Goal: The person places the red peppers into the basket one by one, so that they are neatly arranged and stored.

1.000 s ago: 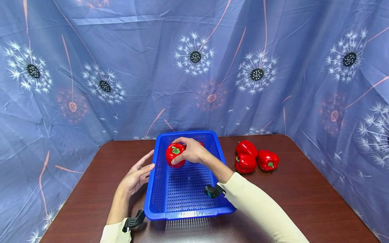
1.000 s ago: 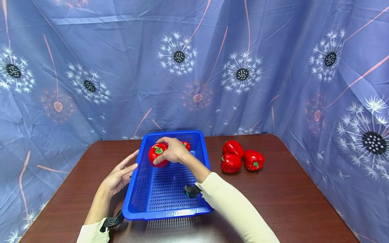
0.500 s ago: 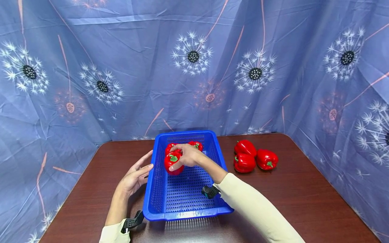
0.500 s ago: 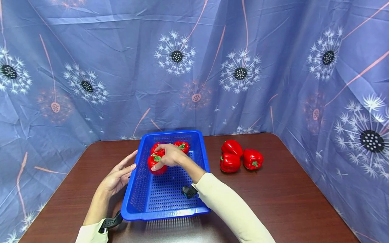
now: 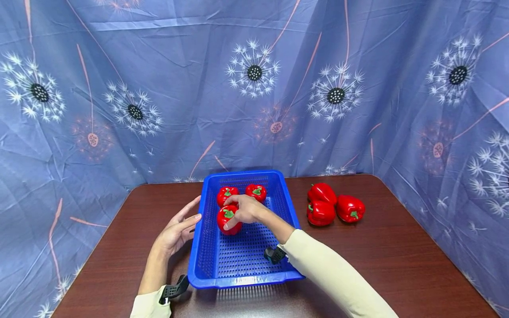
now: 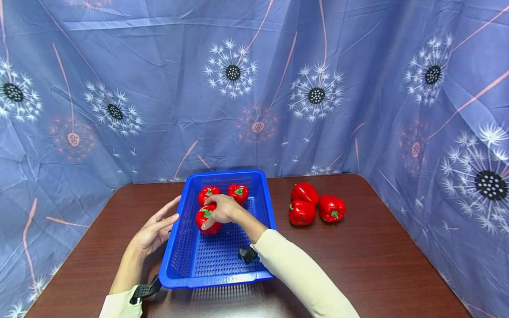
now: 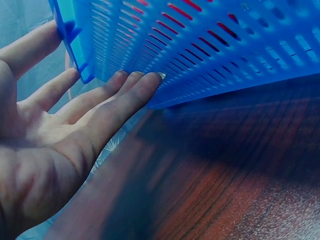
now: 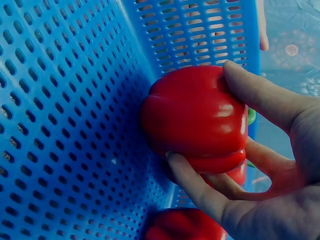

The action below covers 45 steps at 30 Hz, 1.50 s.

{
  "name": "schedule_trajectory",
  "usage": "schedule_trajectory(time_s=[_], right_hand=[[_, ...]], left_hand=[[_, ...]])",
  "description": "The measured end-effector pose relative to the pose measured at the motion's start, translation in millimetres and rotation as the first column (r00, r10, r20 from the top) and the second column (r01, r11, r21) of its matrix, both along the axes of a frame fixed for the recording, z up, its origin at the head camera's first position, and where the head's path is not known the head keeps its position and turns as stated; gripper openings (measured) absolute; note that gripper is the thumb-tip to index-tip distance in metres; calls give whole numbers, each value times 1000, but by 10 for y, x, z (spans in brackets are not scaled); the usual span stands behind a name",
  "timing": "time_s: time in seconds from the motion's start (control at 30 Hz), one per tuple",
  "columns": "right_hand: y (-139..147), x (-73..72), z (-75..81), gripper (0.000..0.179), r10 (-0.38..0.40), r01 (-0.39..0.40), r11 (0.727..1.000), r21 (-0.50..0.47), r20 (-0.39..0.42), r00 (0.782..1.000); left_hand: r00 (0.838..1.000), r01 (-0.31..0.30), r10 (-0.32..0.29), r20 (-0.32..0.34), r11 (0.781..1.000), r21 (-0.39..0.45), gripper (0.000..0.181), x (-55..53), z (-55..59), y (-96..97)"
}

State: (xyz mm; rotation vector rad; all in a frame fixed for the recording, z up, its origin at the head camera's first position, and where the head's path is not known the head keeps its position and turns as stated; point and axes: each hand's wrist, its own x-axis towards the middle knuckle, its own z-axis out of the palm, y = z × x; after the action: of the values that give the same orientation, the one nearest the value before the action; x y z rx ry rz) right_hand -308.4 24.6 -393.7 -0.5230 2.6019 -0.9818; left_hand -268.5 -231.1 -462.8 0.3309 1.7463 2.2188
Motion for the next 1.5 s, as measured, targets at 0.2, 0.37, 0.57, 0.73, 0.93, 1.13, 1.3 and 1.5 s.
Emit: schedule_trajectory(time_s=[0.2,0.37,0.57,0.73,0.93,1.13,1.3,1.5], right_hand=[[-7,1,-46,66,-7,7,1000,12,-21,1000],[-35,14,-44,66,-7,7,1000,5,-7,1000],[-46,1,-66,66,-9,9,1000,5,-11,1000],[-29,-5,-81,65,-13,13,1000,12,-13,1000],[-32,1,-81,66,-12,12,1000,23,19,1000],[-45,6,-67,67,8,-9,999,46,10,1000],[-22,15,-66,68,15,-17,999,44,28,999],[-3,14,-62,66,26,-26,1000,-1,64,998]], left_hand=[[1000,-3,3,12,1000,-8,68,0,0,-2],[1000,-1,1,9,1000,-5,68,2,10,-5],[1000,-3,3,5,1000,-1,68,3,4,4],[1000,-13,13,4,1000,-6,66,4,-23,12],[1000,-12,12,4,1000,-13,66,4,-26,7],[1000,-15,15,3,1000,3,66,-2,-19,-20],[1000,0,0,0,1000,1,66,-9,-33,-11],[1000,-19,19,11,1000,-13,65,-4,-25,7]])
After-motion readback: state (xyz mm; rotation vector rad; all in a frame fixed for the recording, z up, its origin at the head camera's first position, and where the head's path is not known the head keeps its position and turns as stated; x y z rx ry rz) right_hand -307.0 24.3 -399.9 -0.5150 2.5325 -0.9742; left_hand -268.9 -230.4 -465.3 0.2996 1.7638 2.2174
